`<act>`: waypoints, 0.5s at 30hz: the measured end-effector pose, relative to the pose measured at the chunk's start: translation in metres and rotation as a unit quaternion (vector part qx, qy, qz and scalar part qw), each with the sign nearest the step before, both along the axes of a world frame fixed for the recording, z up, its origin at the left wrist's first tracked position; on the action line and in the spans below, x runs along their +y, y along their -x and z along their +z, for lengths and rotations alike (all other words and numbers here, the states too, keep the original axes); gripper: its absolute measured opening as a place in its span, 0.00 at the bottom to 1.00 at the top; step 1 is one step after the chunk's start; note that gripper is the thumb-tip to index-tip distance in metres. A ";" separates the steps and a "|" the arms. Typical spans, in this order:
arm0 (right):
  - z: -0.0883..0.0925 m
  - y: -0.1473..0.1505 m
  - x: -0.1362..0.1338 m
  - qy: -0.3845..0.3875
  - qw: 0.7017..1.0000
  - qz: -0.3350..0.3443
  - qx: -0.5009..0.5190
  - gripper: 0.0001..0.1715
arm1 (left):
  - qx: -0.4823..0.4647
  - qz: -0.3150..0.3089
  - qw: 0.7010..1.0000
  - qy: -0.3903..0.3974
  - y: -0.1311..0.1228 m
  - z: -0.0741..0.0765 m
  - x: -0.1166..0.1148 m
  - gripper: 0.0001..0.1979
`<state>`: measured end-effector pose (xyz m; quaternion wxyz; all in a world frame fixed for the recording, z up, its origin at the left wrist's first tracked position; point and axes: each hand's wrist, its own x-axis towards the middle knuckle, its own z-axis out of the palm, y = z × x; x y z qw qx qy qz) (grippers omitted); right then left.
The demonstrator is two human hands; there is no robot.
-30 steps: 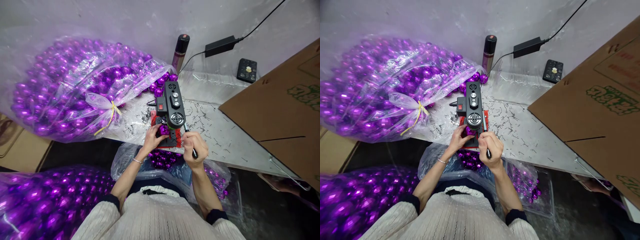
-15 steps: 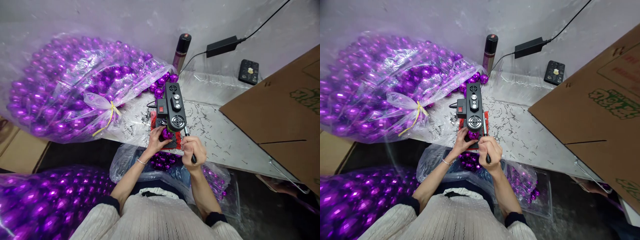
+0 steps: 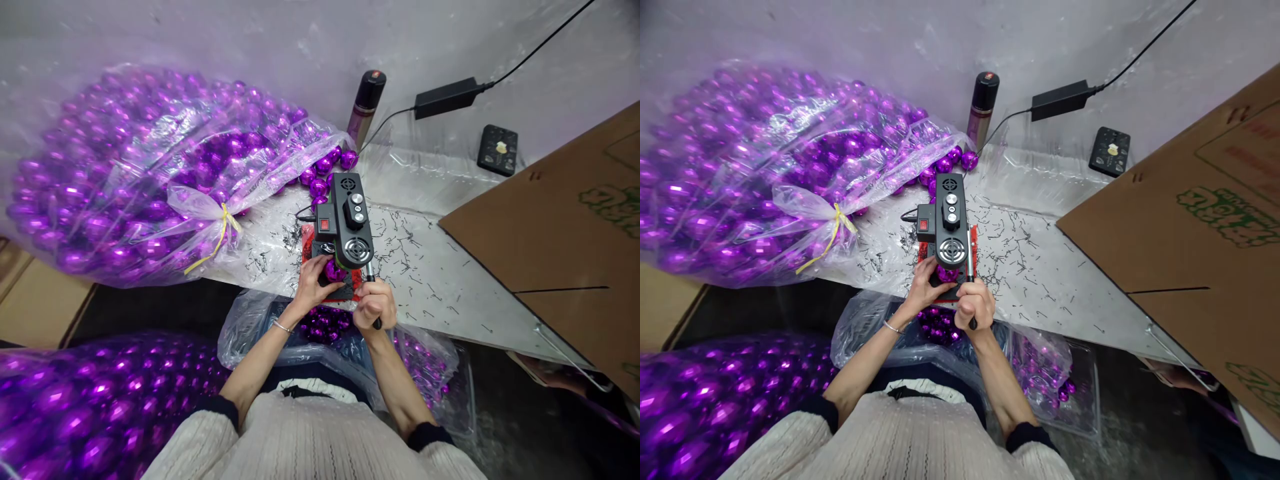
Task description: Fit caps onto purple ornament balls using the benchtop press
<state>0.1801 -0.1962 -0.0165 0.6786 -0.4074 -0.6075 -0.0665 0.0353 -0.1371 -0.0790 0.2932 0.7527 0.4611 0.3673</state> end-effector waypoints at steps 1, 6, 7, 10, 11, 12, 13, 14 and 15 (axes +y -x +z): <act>-0.001 0.001 0.001 -0.004 1.000 0.008 0.010 0.20 | 0.000 -0.002 1.000 -0.003 0.000 0.000 0.000 0.37; -0.008 0.006 0.004 -0.009 0.998 0.017 0.052 0.21 | -0.010 -0.002 1.000 -0.021 -0.001 -0.002 0.002 0.37; -0.010 0.007 0.004 -0.010 0.999 0.014 0.050 0.21 | -0.011 0.000 1.000 -0.022 -0.002 -0.002 0.002 0.37; -0.010 0.008 0.006 -0.014 1.000 0.013 0.014 0.21 | -0.010 0.002 1.000 -0.023 -0.003 -0.004 0.003 0.36; -0.007 0.008 0.006 -0.017 1.000 0.015 0.006 0.21 | -0.011 0.001 1.000 -0.025 -0.004 -0.004 0.004 0.36; -0.003 0.007 0.006 -0.018 1.000 0.014 0.005 0.22 | -0.013 -0.001 1.000 -0.028 -0.004 -0.005 0.004 0.37; 0.004 0.006 0.005 -0.016 1.000 0.009 0.010 0.22 | -0.016 -0.002 0.999 -0.031 -0.005 -0.005 0.005 0.37; 0.013 0.005 0.004 -0.009 1.000 0.000 0.016 0.23 | -0.019 -0.002 0.999 -0.036 -0.005 -0.005 0.006 0.37; 0.024 0.005 0.003 0.003 1.000 -0.008 0.019 0.23 | -0.024 -0.004 0.999 -0.041 -0.004 -0.005 0.006 0.36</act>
